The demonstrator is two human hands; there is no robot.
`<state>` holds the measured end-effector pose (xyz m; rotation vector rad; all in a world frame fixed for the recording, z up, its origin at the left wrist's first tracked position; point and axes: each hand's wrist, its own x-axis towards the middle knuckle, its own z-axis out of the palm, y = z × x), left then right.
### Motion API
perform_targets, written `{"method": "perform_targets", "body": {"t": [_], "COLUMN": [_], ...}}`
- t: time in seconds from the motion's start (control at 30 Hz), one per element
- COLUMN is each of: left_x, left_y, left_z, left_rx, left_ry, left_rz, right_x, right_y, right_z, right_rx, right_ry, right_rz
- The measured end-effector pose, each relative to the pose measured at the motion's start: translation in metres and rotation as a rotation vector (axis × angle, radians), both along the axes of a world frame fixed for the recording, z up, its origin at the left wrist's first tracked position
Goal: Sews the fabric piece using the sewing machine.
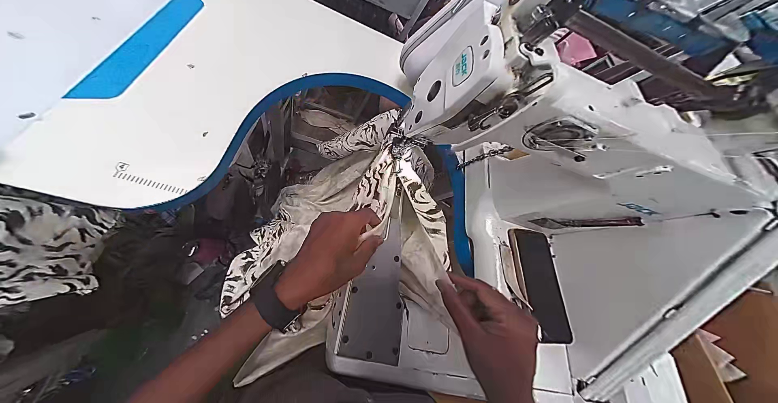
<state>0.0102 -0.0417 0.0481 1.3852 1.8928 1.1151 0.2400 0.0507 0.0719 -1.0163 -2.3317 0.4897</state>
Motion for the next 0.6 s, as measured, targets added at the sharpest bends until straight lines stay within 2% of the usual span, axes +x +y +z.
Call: {"method": "perform_targets", "body": {"t": [0.03, 0.1, 0.17, 0.23, 0.3, 0.37, 0.4, 0.47, 0.53, 0.6], "left_x": [-0.003, -0.024, -0.057, -0.08, -0.082, -0.06, -0.046, -0.015, 0.012, 0.032], "left_y": [0.004, 0.014, 0.031, 0.041, 0.037, 0.023, 0.016, 0.006, 0.003, -0.003], "left_z": [0.004, 0.01, 0.0, -0.012, -0.007, 0.0, 0.003, 0.003, -0.005, -0.013], "left_rx": [-0.006, -0.095, -0.232, -0.268, -0.227, -0.143, -0.105, -0.023, 0.147, 0.278], "left_ry": [0.024, 0.014, -0.038, -0.132, -0.226, -0.198, -0.147, 0.005, 0.232, 0.399], "left_rz": [-0.02, -0.18, -0.392, -0.483, -0.402, -0.234, -0.162, -0.059, 0.066, 0.148], "right_x": [0.001, 0.001, 0.0, 0.0, -0.003, 0.0, 0.002, 0.01, 0.012, 0.005], "right_y": [0.013, 0.03, 0.036, 0.031, 0.021, 0.01, 0.012, 0.02, 0.032, 0.03], "right_z": [0.017, 0.037, 0.027, 0.005, -0.008, 0.0, 0.009, 0.018, 0.023, 0.028], "right_rx": [0.039, -0.03, -0.211, -0.389, -0.58, -0.63, -0.568, -0.384, -0.249, -0.14], "right_ry": [-0.156, -0.366, -0.383, -0.23, 0.033, 0.184, 0.143, -0.102, -0.312, -0.39], "right_rz": [0.033, 0.147, 0.292, 0.358, 0.314, 0.257, 0.237, 0.221, 0.293, 0.393]}}
